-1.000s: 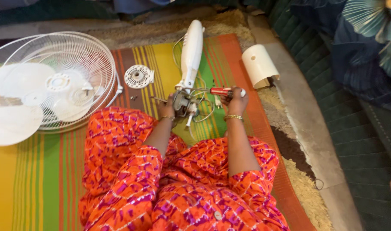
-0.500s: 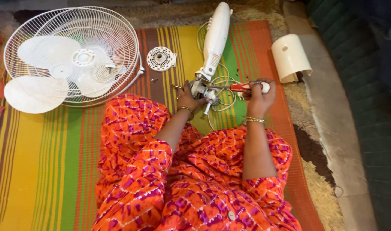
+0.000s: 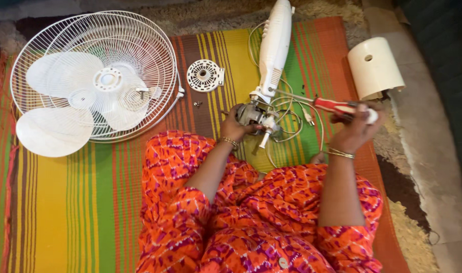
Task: The person sits on a mat and repairs a disassembled electric fan. They use a screwdriver to tighten screws on the fan motor housing, repeatedly adjusting the motor and wires while seated.
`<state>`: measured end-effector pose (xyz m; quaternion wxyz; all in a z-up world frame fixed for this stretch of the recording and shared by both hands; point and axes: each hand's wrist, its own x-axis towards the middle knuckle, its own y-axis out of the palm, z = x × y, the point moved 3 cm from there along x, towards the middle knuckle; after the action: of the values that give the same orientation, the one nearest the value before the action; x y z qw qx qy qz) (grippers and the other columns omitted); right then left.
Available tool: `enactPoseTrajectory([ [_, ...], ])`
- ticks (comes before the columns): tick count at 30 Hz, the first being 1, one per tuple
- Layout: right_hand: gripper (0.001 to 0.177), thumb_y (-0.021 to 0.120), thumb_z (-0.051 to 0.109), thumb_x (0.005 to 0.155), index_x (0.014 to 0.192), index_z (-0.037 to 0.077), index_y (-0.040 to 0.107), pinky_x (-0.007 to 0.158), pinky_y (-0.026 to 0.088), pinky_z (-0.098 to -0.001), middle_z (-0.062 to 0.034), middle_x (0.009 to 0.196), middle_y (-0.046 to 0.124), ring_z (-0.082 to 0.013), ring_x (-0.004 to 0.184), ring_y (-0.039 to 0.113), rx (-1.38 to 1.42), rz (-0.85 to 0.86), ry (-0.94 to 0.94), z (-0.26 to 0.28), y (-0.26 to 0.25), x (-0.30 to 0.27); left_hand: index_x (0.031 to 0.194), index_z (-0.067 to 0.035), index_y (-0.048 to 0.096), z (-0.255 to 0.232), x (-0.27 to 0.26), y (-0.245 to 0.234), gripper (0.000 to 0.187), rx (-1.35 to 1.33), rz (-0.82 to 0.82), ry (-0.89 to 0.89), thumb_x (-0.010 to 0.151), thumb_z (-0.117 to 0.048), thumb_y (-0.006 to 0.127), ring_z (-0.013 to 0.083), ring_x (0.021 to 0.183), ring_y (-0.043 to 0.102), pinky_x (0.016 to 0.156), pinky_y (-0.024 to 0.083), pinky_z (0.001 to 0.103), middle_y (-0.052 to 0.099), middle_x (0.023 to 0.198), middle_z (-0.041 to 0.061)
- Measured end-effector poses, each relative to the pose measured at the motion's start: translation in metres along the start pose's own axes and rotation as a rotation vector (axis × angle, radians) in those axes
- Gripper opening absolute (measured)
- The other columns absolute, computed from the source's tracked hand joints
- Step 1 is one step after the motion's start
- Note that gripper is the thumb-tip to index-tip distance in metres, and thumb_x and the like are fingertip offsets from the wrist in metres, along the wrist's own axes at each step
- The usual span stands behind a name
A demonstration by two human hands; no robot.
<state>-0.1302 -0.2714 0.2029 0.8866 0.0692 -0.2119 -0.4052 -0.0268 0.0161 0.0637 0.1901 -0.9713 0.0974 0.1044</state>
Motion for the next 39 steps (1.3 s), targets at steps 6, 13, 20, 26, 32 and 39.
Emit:
enactPoseTrajectory([
  [6,0.05,0.06,0.053,0.112,0.127,0.008,0.044,0.053,0.055,-0.0352,-0.0141,0.093,0.064,-0.0255,0.071,0.07,-0.027,0.021,-0.249,0.052,0.008,-0.004,0.143,0.001,0.047,0.026,-0.011,0.024,0.105,-0.548,0.012,-0.018,0.059,-0.038,0.098,0.027,0.119,0.065,0.101,0.057,0.038,0.064,0.131,0.017],
  [13,0.059,0.06,0.058,0.108,0.119,0.002,0.047,0.062,0.06,-0.029,-0.0085,0.095,0.06,-0.0194,0.075,0.073,-0.432,0.361,-0.629,0.102,0.078,0.011,0.142,0.003,0.049,0.033,-0.017,0.051,0.102,-0.651,0.008,0.01,0.061,-0.035,0.098,0.0245,0.122,0.063,0.104,0.052,0.036,0.064,0.132,0.015],
  [20,0.059,0.066,0.058,0.108,0.116,0.002,0.051,0.078,0.057,-0.0289,-0.0061,0.098,0.061,-0.0168,0.086,0.07,-0.612,0.334,-0.508,0.067,0.092,-0.009,0.142,0.0,0.049,0.027,-0.02,0.046,0.102,-0.612,0.031,-0.019,0.06,-0.038,0.097,0.0241,0.121,0.064,0.104,0.053,0.036,0.065,0.132,0.015],
  [26,0.065,0.069,0.063,0.108,0.115,0.001,0.05,0.076,0.057,-0.0259,-0.0064,0.102,0.059,-0.0135,0.083,0.062,-0.485,0.278,-0.4,0.037,0.065,0.002,0.144,0.0,0.048,0.033,-0.019,0.037,0.103,-0.661,0.071,-0.063,0.061,-0.037,0.096,0.0245,0.12,0.065,0.102,0.055,0.037,0.065,0.132,0.015],
  [32,0.056,0.069,0.058,0.11,0.113,0.004,0.054,0.081,0.053,-0.0258,-0.0048,0.104,0.052,-0.0146,0.089,0.059,-0.517,0.271,-0.425,0.027,0.057,0.01,0.142,0.001,0.051,0.037,-0.017,0.04,0.099,-0.717,-0.003,0.013,0.063,-0.038,0.097,0.026,0.119,0.065,0.102,0.055,0.038,0.064,0.131,0.016],
  [39,0.062,0.075,0.056,0.109,0.117,0.001,0.048,0.079,0.061,-0.0289,-0.0053,0.1,0.054,-0.0159,0.085,0.066,-0.317,0.328,-0.247,0.027,0.067,0.008,0.141,0.0,0.055,0.045,-0.018,0.039,0.095,-0.639,-0.046,0.041,0.065,-0.041,0.095,0.0259,0.12,0.065,0.103,0.055,0.038,0.063,0.132,0.015],
])
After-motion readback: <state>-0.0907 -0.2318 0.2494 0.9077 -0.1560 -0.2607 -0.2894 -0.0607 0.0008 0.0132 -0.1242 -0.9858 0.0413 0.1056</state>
